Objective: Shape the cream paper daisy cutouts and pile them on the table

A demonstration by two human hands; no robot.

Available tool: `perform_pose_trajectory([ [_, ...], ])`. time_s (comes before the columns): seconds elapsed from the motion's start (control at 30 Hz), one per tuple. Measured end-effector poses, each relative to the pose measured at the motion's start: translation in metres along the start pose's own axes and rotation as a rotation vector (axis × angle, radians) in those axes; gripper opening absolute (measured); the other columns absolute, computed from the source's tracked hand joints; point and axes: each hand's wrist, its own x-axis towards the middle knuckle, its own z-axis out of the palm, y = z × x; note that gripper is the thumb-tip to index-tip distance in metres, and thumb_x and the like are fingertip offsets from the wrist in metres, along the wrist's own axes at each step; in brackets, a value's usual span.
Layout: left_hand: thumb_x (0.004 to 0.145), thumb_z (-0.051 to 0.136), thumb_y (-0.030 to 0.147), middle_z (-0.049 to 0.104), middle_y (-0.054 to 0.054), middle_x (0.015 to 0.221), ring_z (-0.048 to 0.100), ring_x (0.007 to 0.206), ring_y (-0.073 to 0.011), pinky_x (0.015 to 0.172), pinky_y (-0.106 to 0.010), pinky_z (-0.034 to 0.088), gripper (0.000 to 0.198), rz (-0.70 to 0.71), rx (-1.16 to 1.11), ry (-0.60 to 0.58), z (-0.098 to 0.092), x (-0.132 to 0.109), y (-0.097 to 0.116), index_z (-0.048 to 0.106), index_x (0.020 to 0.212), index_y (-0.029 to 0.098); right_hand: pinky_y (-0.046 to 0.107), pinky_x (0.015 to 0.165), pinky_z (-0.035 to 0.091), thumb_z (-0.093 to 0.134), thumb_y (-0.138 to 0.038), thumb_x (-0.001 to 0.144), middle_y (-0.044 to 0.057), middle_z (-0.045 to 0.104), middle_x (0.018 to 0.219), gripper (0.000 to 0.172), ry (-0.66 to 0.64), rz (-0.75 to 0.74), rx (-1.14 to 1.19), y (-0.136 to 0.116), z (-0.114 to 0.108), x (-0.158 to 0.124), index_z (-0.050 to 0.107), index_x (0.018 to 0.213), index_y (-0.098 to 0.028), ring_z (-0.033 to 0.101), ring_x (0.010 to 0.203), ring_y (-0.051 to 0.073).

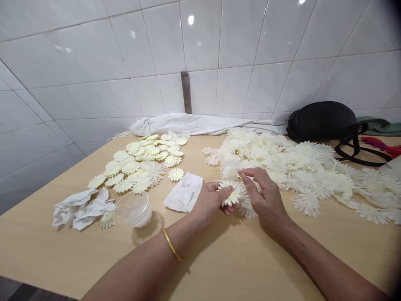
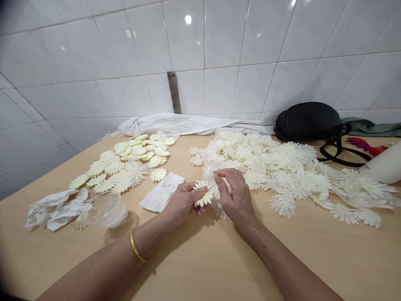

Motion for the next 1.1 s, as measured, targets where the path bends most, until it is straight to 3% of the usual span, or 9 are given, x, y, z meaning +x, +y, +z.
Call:
perform_pose_trajectory([
  [0.2,0.065,0.065,0.042,0.043,0.004,0.040,0.037,0.030,-0.0049,0.031,-0.018,0.026,0.032,0.064,0.094,0.013,-0.001,0.001,0.000,0.053,0.061,0.013,0.032,0.076,0.042,0.050,-0.034,0.081,0.006,0.060,0.093,0.023,-0.279,0.154,0.220,-0.006,0.001,-0.004,0.059,0.096,-0.019,0.055,0.087,0.019],
  [0.33,0.067,0.061,0.049,0.045,0.003,0.041,0.038,0.031,-0.0057,0.032,-0.018,0.026,0.037,0.045,0.058,0.013,-0.003,0.005,-0.004,0.053,0.061,0.013,0.028,0.063,0.043,0.056,-0.037,0.076,0.001,0.058,0.077,0.026,-0.361,0.375,0.484,-0.003,0.005,-0.005,0.055,0.096,-0.020,0.054,0.069,0.015],
  [0.4,0.069,0.055,0.055,0.050,0.000,0.046,0.042,0.034,-0.0068,0.034,-0.019,0.029,0.043,0.032,-0.007,-0.015,-0.003,0.007,-0.006,0.053,0.063,0.013,0.026,0.059,0.042,0.059,-0.036,0.074,-0.001,0.056,0.070,0.024,-0.320,0.450,0.606,0.000,0.006,-0.004,0.054,0.092,-0.020,0.052,0.063,0.013],
  [0.5,0.067,0.058,0.054,0.055,-0.001,0.051,0.046,0.039,-0.0082,0.041,-0.020,0.034,0.040,0.038,-0.079,-0.044,-0.005,0.008,-0.006,0.051,0.066,0.014,0.023,0.055,0.040,0.063,-0.033,0.069,-0.002,0.053,0.066,0.022,-0.091,0.517,0.597,0.006,0.006,0.000,0.055,0.084,-0.019,0.049,0.060,0.011],
  [0.63,0.064,0.066,0.042,0.056,0.000,0.056,0.052,0.053,-0.0104,0.051,-0.021,0.038,0.029,0.172,0.132,0.069,-0.007,0.006,-0.004,0.056,0.070,0.015,0.022,0.055,0.039,0.065,-0.031,0.067,-0.003,0.049,0.064,0.019,0.205,0.504,0.538,0.009,0.001,0.008,0.056,0.079,-0.019,0.046,0.060,0.010],
  [0.73,0.066,0.065,0.035,0.063,-0.005,0.086,0.053,0.092,-0.0175,0.074,-0.024,0.041,0.025,0.398,0.327,0.229,-0.007,0.003,0.000,0.065,0.084,0.019,0.022,0.056,0.040,0.064,-0.030,0.068,-0.002,0.049,0.066,0.018,0.190,0.472,0.554,0.006,0.000,0.008,0.055,0.079,-0.019,0.046,0.062,0.011],
  [0.8,0.071,0.060,0.036,0.061,-0.006,0.098,0.047,0.104,-0.0191,0.083,-0.025,0.038,0.024,0.497,0.350,0.276,-0.005,0.001,0.002,0.067,0.086,0.019,0.023,0.057,0.040,0.063,-0.030,0.071,-0.001,0.050,0.069,0.018,0.119,0.443,0.551,0.003,0.002,0.004,0.054,0.081,-0.020,0.047,0.064,0.011],
  [0.97,0.068,0.063,0.036,0.057,-0.002,0.063,0.051,0.058,-0.0112,0.058,-0.024,0.041,0.023,0.236,0.087,0.002,0.000,-0.001,0.002,0.061,0.075,0.014,0.024,0.061,0.041,0.057,-0.031,0.077,0.000,0.053,0.074,0.014,-0.133,0.347,0.495,-0.002,0.008,-0.006,0.053,0.085,-0.020,0.049,0.067,0.011],
  [1.1,0.064,0.066,0.031,0.053,-0.001,0.053,0.046,0.045,-0.0074,0.047,-0.021,0.037,0.021,0.166,-0.013,0.024,0.000,0.000,0.001,0.059,0.066,0.011,0.026,0.068,0.042,0.052,-0.033,0.080,0.002,0.056,0.080,0.016,-0.164,0.317,0.449,-0.001,0.008,-0.005,0.054,0.089,-0.020,0.052,0.076,0.014],
])
